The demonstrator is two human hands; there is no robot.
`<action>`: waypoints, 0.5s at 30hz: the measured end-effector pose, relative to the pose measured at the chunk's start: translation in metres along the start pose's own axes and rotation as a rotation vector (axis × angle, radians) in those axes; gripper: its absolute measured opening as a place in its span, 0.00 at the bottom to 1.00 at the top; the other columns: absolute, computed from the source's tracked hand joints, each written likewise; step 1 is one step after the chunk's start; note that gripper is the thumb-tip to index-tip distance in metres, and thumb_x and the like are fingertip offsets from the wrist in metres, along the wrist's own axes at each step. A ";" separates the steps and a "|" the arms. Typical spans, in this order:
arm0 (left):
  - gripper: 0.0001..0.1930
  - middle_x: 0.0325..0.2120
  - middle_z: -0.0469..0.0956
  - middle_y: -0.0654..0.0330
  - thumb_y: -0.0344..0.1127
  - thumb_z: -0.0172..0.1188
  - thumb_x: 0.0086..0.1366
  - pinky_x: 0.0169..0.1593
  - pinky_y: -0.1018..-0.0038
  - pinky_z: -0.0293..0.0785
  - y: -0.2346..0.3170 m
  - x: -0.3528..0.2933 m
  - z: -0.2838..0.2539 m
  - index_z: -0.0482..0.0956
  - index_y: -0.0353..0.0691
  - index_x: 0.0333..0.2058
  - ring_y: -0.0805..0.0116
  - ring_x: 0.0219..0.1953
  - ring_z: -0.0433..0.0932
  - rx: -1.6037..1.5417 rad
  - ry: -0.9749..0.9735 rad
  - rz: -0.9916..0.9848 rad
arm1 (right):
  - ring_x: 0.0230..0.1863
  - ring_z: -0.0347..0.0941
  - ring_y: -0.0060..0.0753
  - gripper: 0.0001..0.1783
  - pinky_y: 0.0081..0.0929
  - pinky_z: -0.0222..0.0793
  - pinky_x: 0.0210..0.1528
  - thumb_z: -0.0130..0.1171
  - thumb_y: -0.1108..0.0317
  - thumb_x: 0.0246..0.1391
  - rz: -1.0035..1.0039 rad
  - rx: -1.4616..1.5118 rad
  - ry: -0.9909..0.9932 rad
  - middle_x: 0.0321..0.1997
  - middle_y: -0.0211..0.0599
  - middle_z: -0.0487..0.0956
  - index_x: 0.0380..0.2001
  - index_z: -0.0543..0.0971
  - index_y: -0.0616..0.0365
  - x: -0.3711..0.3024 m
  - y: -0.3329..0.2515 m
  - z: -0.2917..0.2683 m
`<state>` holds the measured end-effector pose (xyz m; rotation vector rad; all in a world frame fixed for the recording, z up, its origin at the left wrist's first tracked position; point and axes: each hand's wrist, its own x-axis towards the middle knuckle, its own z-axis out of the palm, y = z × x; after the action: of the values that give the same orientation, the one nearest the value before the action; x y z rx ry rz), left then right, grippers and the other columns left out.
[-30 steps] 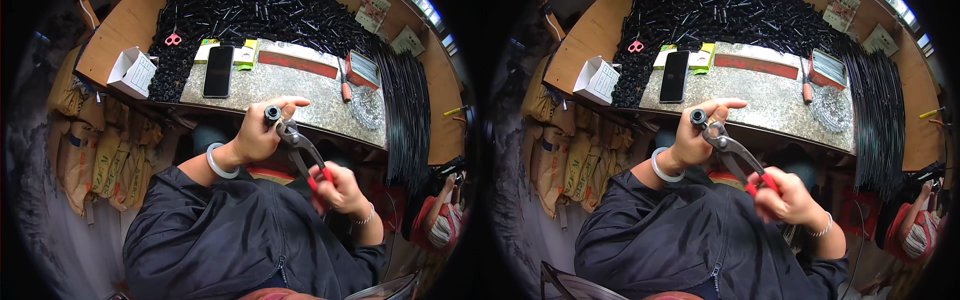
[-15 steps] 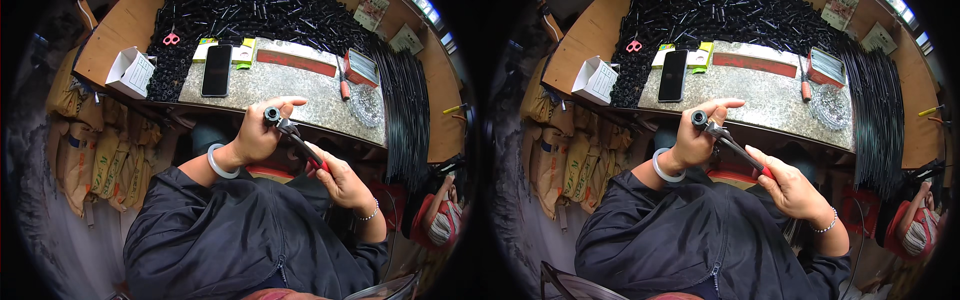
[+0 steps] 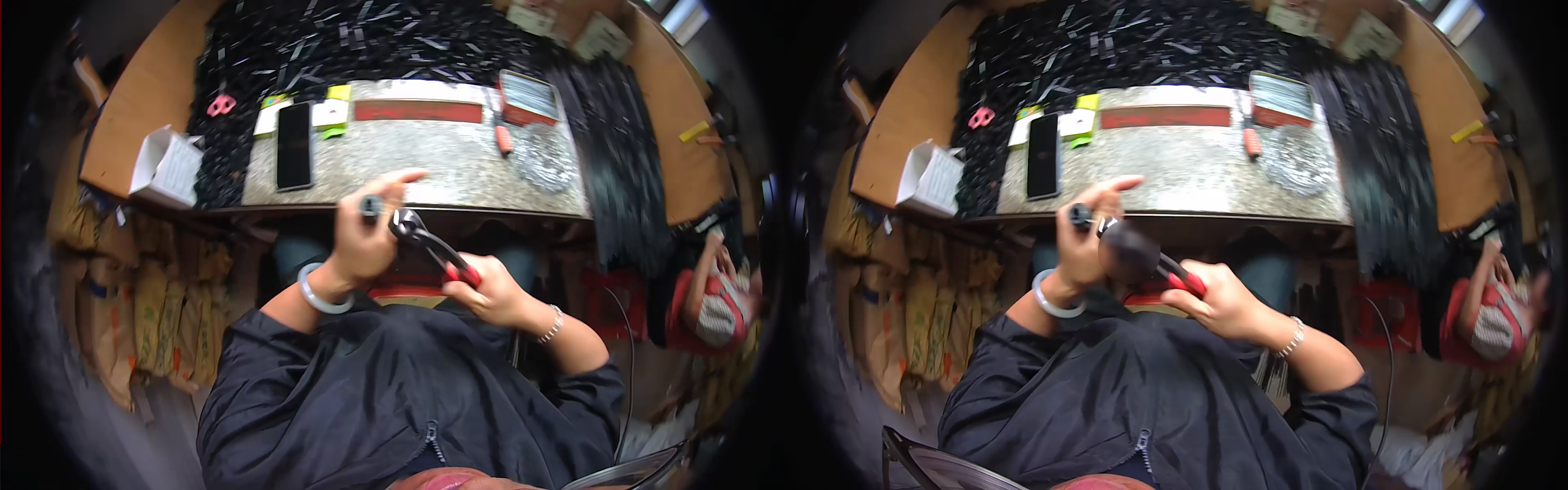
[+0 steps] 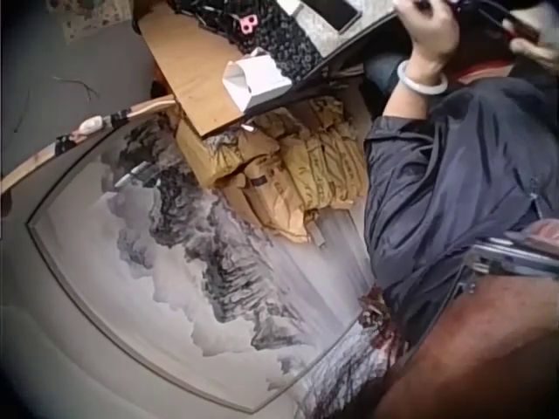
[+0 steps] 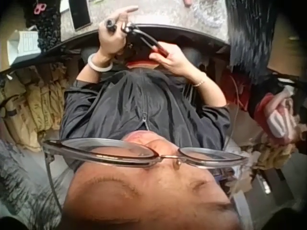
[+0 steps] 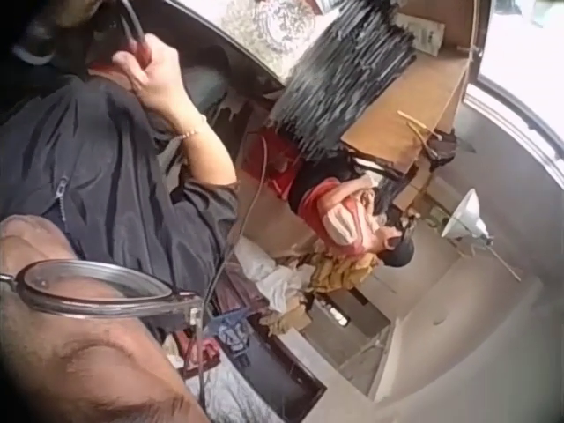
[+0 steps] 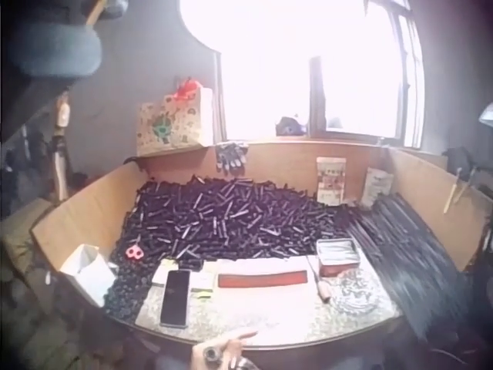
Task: The worker is assembling industrial cable components by inserting wires into connectors and using hand tools for crimping.
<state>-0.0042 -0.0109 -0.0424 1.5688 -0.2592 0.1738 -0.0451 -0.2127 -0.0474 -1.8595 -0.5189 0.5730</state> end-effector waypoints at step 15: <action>0.18 0.11 0.57 0.76 0.37 0.45 0.71 0.18 0.85 0.47 0.001 -0.001 0.010 0.73 0.26 0.47 0.89 0.13 0.52 0.064 -0.136 0.090 | 0.40 0.77 0.46 0.10 0.40 0.72 0.43 0.54 0.61 0.48 0.525 -1.133 0.591 0.36 0.42 0.80 0.33 0.79 0.48 0.046 0.070 -0.177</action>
<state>-0.0064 -0.0207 -0.0416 1.6360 -0.4344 0.1467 0.1046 -0.3374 -0.0647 -3.1280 0.1286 -0.0373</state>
